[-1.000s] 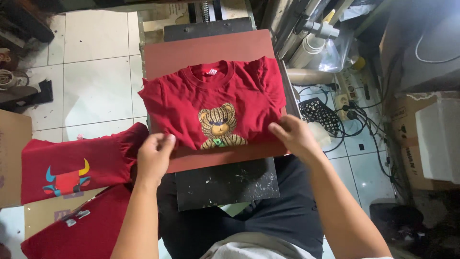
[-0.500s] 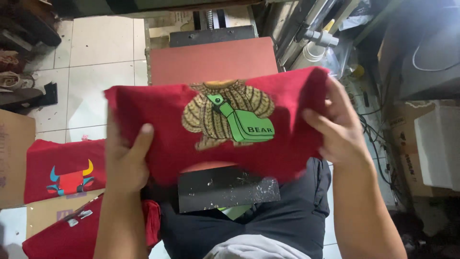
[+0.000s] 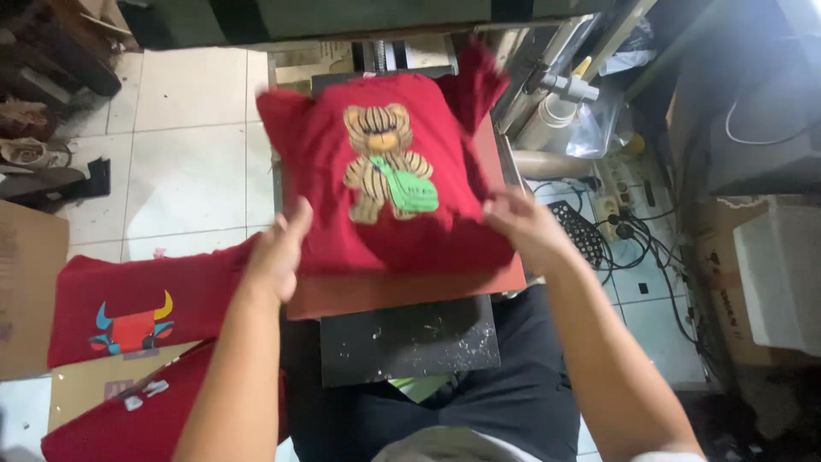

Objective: The person folds a red t-shirt with a teddy bear graphic on a flat surface. They smooth the fabric, fold the sleeves and bottom, and then fold the shirt in half. The person also briefly handles a dark blue cloth.

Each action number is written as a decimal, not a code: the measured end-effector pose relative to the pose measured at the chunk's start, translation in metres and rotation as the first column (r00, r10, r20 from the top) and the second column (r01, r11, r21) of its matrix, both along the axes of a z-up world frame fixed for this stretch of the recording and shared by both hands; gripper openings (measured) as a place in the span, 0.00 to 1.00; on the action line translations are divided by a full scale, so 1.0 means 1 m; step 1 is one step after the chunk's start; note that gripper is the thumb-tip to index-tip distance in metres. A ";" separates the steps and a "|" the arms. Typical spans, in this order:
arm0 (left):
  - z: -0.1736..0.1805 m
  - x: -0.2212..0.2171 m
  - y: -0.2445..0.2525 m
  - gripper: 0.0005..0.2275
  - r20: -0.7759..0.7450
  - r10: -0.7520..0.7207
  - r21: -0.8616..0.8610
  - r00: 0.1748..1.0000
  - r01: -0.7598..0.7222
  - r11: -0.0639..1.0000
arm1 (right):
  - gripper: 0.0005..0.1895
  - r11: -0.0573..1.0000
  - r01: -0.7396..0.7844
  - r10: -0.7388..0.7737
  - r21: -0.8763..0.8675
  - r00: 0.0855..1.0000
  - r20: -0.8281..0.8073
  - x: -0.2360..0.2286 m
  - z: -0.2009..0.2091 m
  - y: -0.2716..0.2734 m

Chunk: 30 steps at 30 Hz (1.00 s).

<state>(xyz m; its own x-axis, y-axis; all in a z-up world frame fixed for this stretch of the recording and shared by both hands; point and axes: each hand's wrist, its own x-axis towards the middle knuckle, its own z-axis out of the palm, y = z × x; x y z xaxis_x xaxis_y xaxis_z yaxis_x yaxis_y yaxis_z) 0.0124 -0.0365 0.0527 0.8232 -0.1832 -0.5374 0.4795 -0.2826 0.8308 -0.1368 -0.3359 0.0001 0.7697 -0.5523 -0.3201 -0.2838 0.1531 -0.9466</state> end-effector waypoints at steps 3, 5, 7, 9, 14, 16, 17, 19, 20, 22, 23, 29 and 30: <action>-0.047 -0.011 0.013 0.37 -0.035 -0.098 0.103 0.995 0.101 0.990 | 0.25 0.995 -0.093 0.096 0.030 0.988 -0.120 -0.023 -0.072 -0.013; -0.078 -0.007 0.027 0.26 -0.003 -0.061 0.036 0.998 0.061 0.997 | 0.20 0.996 -0.055 0.064 0.068 0.989 -0.134 -0.025 -0.026 0.010; -0.095 -0.009 0.037 0.16 0.031 -0.018 -0.038 0.999 0.019 0.999 | 0.15 0.995 -0.019 0.033 0.099 0.989 -0.144 -0.029 -0.017 0.013; -0.093 -0.011 0.042 0.13 0.092 0.005 -0.057 0.996 0.000 0.998 | 0.09 0.982 0.100 -0.094 0.163 0.995 -0.043 -0.028 -0.043 -0.003; -0.074 -0.033 0.041 0.20 0.130 -0.049 0.115 0.990 0.034 0.993 | 0.10 0.999 0.006 0.001 0.046 0.989 -0.151 -0.044 0.008 0.027; -0.084 -0.036 0.050 0.22 0.157 -0.048 0.202 0.986 0.015 0.979 | 0.10 0.998 -0.070 0.068 -0.003 0.974 -0.215 -0.051 0.006 0.028; -0.086 -0.038 0.056 0.23 0.124 -0.091 0.319 0.988 0.047 0.947 | 0.13 0.969 -0.226 0.175 -0.101 0.914 -0.366 -0.052 0.008 0.027; -0.086 -0.040 0.065 0.24 0.089 -0.130 0.430 0.988 0.080 0.899 | 0.17 0.906 -0.387 0.252 -0.172 0.820 -0.514 -0.054 0.011 0.025; -0.084 -0.041 0.069 0.26 0.043 -0.197 0.505 0.979 0.149 0.850 | 0.20 0.854 -0.482 0.295 -0.195 0.758 -0.582 -0.056 0.011 0.024; -0.076 -0.040 0.071 0.27 0.002 -0.259 0.573 0.966 0.211 0.792 | 0.23 0.793 -0.570 0.325 -0.216 0.695 -0.641 -0.054 0.003 0.016; -0.072 -0.040 0.069 0.28 -0.003 -0.259 0.572 0.966 0.214 0.792 | 0.24 0.793 -0.553 0.297 -0.256 0.718 -0.630 -0.053 -0.006 0.010; -0.087 -0.020 0.056 0.29 0.072 -0.270 0.615 0.960 0.171 0.770 | 0.22 0.772 -0.383 -0.003 -0.508 0.796 -0.605 -0.014 -0.065 -0.010; -0.089 -0.015 0.053 0.28 0.095 -0.287 0.647 0.953 0.160 0.745 | 0.20 0.739 -0.369 -0.072 -0.563 0.788 -0.611 -0.007 -0.082 -0.018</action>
